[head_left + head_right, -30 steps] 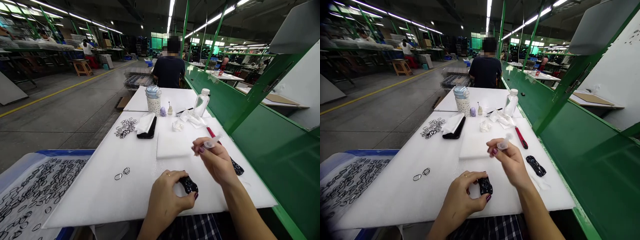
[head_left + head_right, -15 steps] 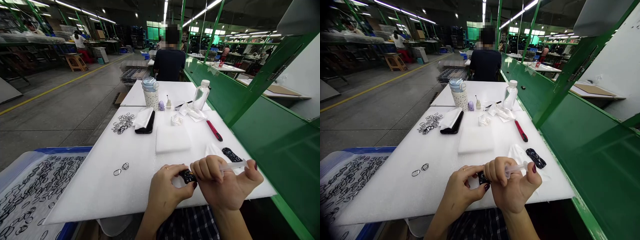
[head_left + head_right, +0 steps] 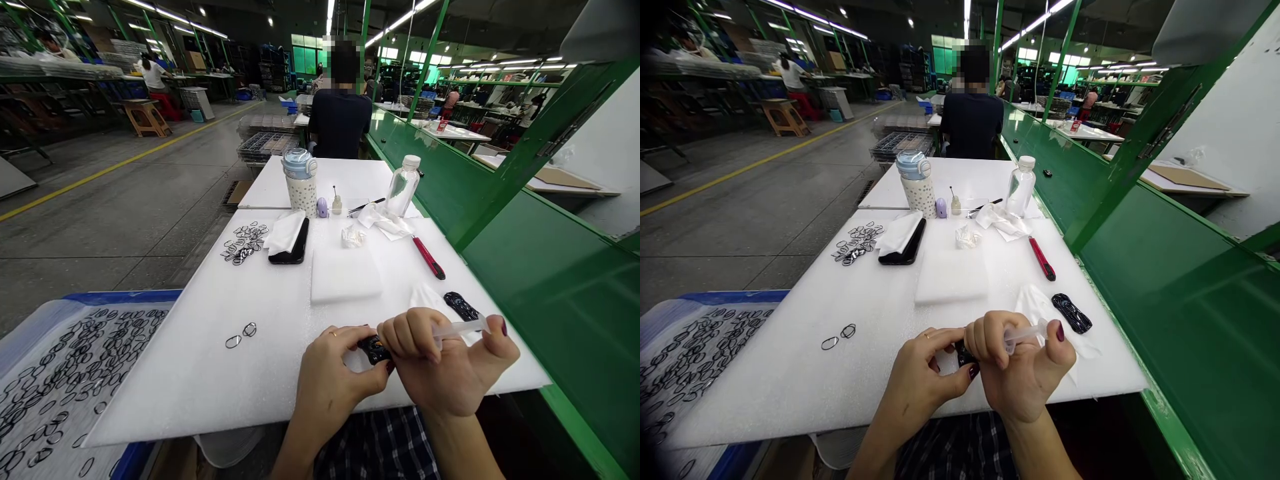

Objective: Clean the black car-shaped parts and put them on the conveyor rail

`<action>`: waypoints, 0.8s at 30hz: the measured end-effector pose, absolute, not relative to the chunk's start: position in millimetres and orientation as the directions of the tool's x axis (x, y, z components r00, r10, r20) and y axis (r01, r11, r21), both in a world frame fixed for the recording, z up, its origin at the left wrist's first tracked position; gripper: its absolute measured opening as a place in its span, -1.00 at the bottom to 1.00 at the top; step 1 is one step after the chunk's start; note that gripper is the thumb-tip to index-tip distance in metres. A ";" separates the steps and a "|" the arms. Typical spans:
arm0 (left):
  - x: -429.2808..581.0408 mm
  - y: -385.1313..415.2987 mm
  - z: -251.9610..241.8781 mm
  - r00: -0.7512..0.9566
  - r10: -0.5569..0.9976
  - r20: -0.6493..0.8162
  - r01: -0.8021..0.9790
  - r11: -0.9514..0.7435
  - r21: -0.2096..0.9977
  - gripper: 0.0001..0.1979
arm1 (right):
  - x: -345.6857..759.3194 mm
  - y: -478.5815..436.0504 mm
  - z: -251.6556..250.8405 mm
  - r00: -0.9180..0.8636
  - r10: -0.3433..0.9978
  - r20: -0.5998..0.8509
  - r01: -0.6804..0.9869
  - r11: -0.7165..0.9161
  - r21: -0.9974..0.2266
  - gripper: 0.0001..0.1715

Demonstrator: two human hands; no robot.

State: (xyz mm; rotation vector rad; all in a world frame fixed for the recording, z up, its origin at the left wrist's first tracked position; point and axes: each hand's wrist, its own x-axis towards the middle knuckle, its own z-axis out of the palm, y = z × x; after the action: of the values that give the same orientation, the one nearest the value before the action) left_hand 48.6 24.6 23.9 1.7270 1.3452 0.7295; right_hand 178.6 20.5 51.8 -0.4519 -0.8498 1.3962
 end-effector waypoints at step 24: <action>49.2 25.0 24.6 0.257 0.965 -0.046 0.506 -0.094 0.857 -0.64 | 167.7 16.4 55.6 0.180 0.954 0.239 -0.592 0.299 -0.748 -0.25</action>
State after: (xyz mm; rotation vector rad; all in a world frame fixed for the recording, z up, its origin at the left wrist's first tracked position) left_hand 49.2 25.0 24.6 1.7240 1.3612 0.7190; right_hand 167.7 16.4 55.6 -0.5642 -0.7802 1.1778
